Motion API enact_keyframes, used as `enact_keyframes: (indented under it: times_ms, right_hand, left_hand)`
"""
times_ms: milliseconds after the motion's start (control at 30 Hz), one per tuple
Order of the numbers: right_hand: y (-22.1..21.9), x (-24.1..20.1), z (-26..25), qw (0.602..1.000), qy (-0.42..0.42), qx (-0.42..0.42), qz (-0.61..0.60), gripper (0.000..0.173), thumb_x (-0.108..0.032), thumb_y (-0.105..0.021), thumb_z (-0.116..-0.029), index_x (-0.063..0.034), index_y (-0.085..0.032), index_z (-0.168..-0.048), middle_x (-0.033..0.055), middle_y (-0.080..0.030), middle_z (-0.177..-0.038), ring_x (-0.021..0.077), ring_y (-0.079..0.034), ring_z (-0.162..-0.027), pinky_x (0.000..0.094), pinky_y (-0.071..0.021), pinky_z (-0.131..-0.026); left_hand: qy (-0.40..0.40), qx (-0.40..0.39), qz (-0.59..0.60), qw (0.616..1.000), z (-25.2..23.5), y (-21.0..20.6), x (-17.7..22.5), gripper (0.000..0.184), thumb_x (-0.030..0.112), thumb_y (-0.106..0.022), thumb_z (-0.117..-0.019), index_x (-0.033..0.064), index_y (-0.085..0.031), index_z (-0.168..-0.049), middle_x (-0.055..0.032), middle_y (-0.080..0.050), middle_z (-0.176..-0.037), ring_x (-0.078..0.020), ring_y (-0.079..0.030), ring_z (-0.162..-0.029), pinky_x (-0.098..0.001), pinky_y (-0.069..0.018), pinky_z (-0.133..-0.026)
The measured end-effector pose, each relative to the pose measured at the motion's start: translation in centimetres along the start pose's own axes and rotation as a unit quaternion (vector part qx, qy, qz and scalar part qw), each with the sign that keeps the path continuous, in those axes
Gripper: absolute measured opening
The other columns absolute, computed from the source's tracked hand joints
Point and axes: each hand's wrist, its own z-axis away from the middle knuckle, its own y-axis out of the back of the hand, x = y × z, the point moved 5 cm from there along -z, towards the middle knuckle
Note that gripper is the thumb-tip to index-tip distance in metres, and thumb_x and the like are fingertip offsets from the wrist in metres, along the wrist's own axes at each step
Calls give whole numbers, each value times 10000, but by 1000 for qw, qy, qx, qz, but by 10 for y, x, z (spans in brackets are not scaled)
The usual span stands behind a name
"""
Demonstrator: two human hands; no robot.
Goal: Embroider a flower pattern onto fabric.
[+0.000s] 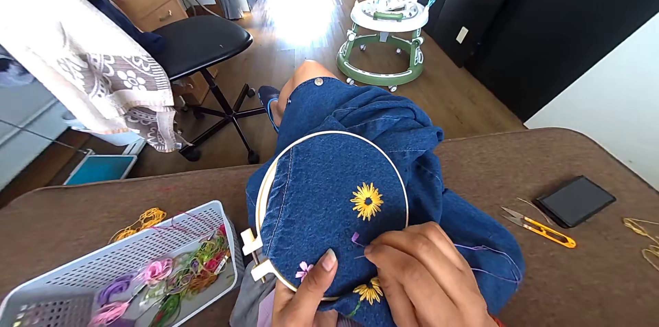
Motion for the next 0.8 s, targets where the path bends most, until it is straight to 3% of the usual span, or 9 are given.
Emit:
enact_keyframes:
  times_ms: [233, 333, 400, 567, 800]
  right_hand:
    - [-2, 6, 0, 999, -35, 2, -12, 126, -171, -513, -1041, -150, -637, -1054, 15, -677, -985, 135, -608, -931, 246, -462, -831]
    - [4, 6, -1, 996, -65, 2, -63, 98, -193, -576, -1032, -133, -653, -1034, 30, -621, -1053, 80, -599, -1006, 166, -491, -899]
    - [9, 3, -1, 990, -87, 9, -107, 83, -190, -620, -1015, -120, -665, -1020, 19, -573, -988, 40, -574, -961, 116, -473, -857]
    - [10, 3, 1, 980, -133, -6, -149, 129, -191, -665, -997, -70, -705, -1014, 30, -596, -857, 17, -572, -779, 95, -472, -679]
    - [6, 5, 2, 981, -137, -16, -134, 150, -186, -638, -1001, -67, -726, -1023, 22, -584, -835, 7, -541, -749, 86, -444, -662]
  left_hand:
    - [7, -1, 9, 1000, -2, 1, -1, 205, -42, -662, -928, 17, -641, -1123, -144, -768, -1014, -228, -763, -953, -430, -620, -899]
    - [0, 10, -11, 1000, 0, -1, 1, 212, -65, -620, -944, 31, -615, -1133, -122, -773, -1012, -206, -764, -946, -411, -628, -888]
    - [-8, 14, -17, 1000, 1, -2, 3, 226, -68, -630, -939, 36, -608, -1138, -114, -775, -1007, -201, -767, -940, -403, -630, -885]
    - [-34, 7, -20, 999, 3, 1, 1, 255, -33, -701, -907, 26, -612, -1138, -117, -772, -1015, -207, -764, -948, -401, -627, -892]
    - [-37, -21, -13, 999, 0, 4, 1, 248, 1, -718, -905, 23, -643, -1140, -142, -764, -1038, -223, -759, -975, -423, -622, -905]
